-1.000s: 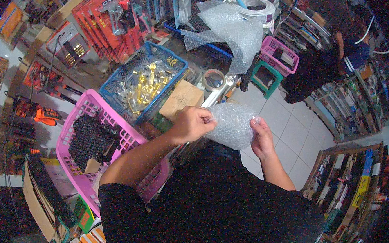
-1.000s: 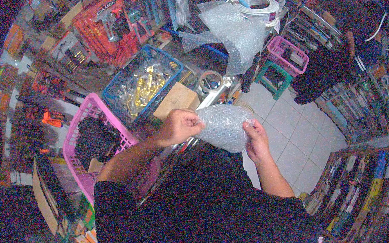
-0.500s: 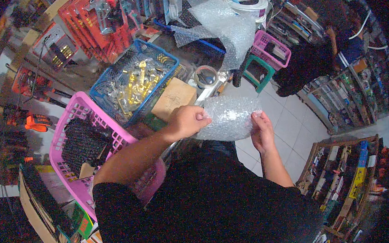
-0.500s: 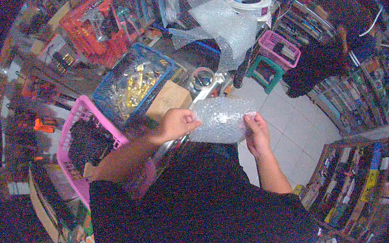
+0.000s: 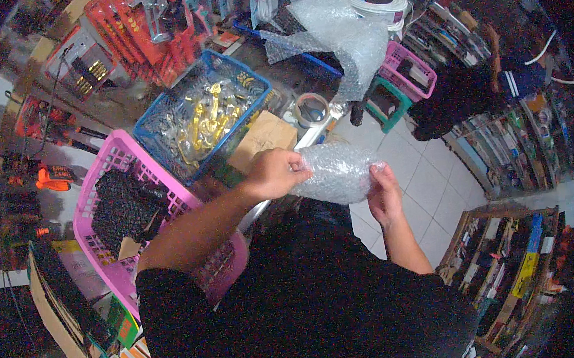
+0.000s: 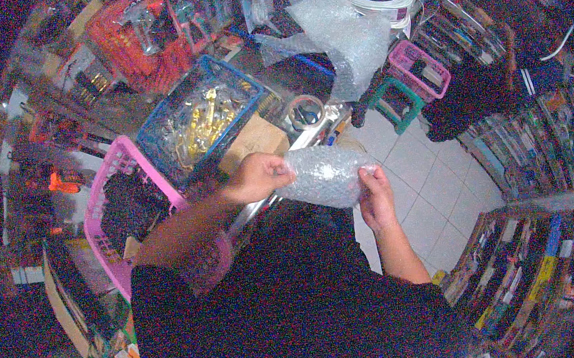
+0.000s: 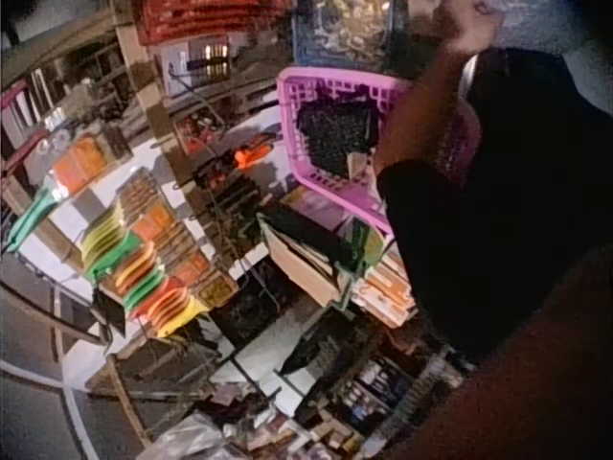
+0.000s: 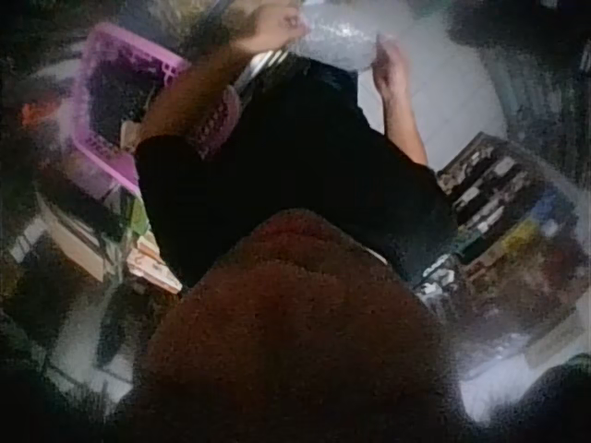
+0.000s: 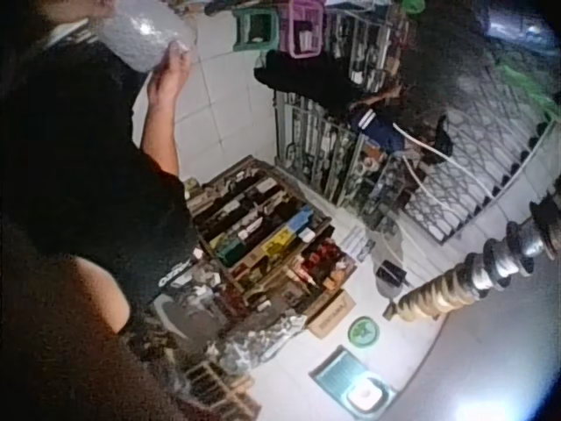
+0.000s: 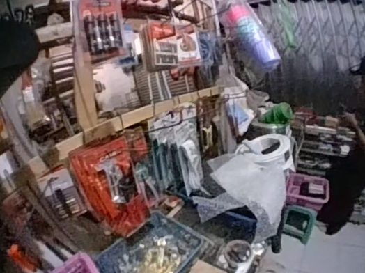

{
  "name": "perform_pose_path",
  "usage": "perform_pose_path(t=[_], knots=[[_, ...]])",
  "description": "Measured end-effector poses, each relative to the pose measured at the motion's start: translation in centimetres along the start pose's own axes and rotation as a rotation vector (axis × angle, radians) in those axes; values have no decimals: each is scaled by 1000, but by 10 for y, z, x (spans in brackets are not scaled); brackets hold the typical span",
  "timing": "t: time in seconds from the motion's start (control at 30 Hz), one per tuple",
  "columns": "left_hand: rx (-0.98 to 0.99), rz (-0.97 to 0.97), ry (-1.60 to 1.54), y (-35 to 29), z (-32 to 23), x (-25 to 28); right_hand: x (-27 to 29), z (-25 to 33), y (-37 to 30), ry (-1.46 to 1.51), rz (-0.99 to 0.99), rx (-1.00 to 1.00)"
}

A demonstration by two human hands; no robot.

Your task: The person wraps an object in bubble wrap, secures it with tape, places it into a basket, and then folds a cardboard box.

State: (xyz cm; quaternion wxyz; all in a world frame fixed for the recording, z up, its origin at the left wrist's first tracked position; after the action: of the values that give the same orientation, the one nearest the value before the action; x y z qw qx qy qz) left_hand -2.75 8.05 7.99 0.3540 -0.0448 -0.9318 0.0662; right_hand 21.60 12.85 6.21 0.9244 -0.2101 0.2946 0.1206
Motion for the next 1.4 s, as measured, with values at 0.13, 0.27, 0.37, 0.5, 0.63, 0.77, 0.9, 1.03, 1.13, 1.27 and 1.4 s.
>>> perform_pose_path(t=[0.13, 0.27, 0.37, 0.5, 0.63, 0.77, 0.9, 1.03, 1.13, 1.27, 1.4], knots=[[33, 9, -10, -1, -1, 3, -8, 6, -2, 6, -9, 21], [95, 65, -148, -3, 0, 0, -4, 11, 1, -4, 7, 28], [11, 199, -40, -4, -7, 2, -5, 21, 0, -32, 114, 64], [-78, 380, 67, -8, -16, 12, -6, 33, 0, -101, 187, 77], [113, 303, 251, -10, -32, 27, 5, 41, 2, -154, 281, -6], [-224, -171, 256, -19, -42, 21, -14, 40, 6, -262, 416, -93], [-58, 180, 64, -31, -49, 38, -32, 32, 23, -252, 399, -46], [-3, 19, 57, -41, -25, 40, -62, 33, 38, -418, 405, -12], [32, -99, -16, -45, -7, 48, -72, 20, 66, -652, 390, -32], [-86, -417, 94, -48, 18, 54, -97, -4, 93, -819, 340, -2], [20, -517, 230, -43, 25, 55, -94, -34, 129, -868, 308, 123]])
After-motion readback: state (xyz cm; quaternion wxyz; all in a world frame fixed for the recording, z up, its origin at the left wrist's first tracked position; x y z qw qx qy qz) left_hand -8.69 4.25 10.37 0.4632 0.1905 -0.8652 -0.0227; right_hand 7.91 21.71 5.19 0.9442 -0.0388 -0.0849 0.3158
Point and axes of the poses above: each hand's wrist, its own y-axis towards the middle knuckle, its own x-axis out of the back of the hand, z = x × y, the point moved 1 cm from there along y, towards the middle knuckle, and after that the axes turned 6 degrees about y, right-handed, at the moved point
